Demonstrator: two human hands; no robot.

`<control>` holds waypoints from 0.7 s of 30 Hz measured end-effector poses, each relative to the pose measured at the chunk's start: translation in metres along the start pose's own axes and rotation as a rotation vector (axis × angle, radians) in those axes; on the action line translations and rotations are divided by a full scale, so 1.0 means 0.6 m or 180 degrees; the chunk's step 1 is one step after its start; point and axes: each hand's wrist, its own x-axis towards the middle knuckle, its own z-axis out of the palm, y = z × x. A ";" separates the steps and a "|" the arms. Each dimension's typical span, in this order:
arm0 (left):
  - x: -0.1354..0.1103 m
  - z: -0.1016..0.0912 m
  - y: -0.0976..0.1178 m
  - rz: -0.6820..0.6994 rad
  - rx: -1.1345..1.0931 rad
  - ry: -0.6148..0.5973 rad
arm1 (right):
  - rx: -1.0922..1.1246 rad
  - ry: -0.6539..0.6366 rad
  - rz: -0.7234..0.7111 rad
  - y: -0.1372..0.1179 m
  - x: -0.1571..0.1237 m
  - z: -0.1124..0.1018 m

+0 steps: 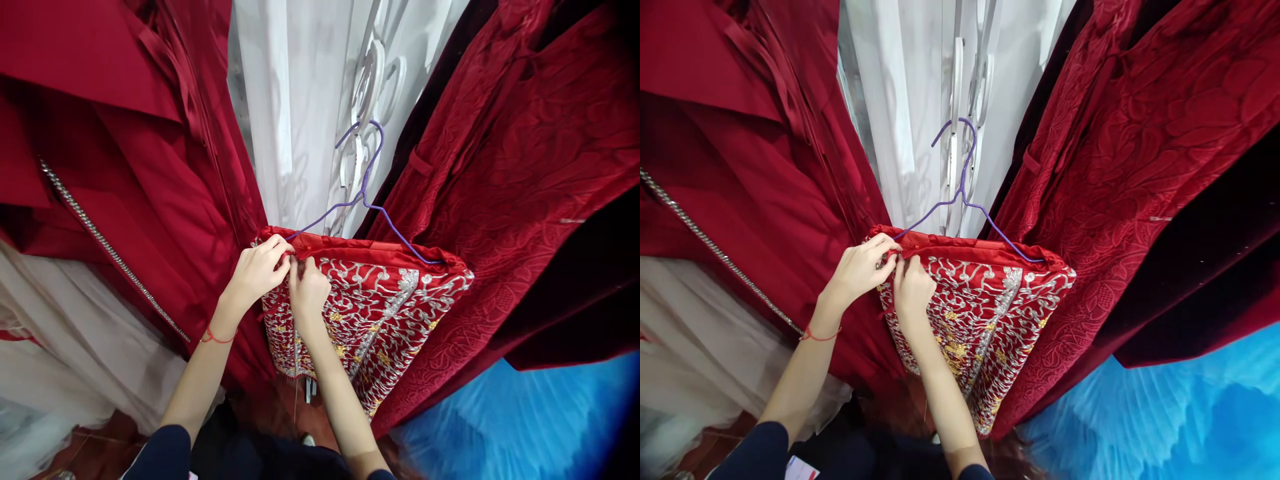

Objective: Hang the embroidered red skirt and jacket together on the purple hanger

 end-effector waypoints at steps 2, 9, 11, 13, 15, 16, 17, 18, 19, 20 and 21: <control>-0.001 -0.011 -0.003 0.0106 -0.0205 -0.0069 | 0.0437 0.0160 -0.0030 0.005 -0.004 0.006; -0.005 -0.019 -0.011 0.0285 -0.0740 0.0210 | 0.2002 0.0273 0.0185 -0.003 -0.027 0.009; -0.008 -0.014 -0.012 0.0306 -0.0763 0.0335 | 0.2371 0.0091 0.0306 -0.006 -0.028 0.007; -0.010 -0.008 -0.013 0.0327 -0.0759 0.0467 | 0.2660 -0.0037 0.0388 -0.004 -0.031 0.012; -0.011 -0.005 -0.016 0.0304 -0.0765 0.0626 | 0.2795 -0.0114 0.0410 0.006 -0.042 0.029; -0.012 -0.004 -0.018 0.0269 -0.0774 0.0705 | 0.2736 -0.0143 0.0420 0.014 -0.053 0.042; -0.012 -0.004 -0.022 0.0220 -0.0787 0.0784 | 0.2559 -0.0178 0.0442 0.026 -0.067 0.058; -0.013 -0.003 -0.026 0.0158 -0.0800 0.0873 | 0.2278 -0.0217 0.0478 0.040 -0.084 0.075; -0.014 -0.003 -0.031 0.0090 -0.0808 0.0946 | 0.1912 -0.0283 0.0514 0.056 -0.104 0.093; -0.015 -0.002 -0.038 0.0025 -0.0816 0.1015 | 0.1513 -0.0385 0.0564 0.073 -0.124 0.110; -0.016 0.000 -0.045 -0.0036 -0.0829 0.1088 | 0.1348 -0.0453 0.0606 0.090 -0.146 0.125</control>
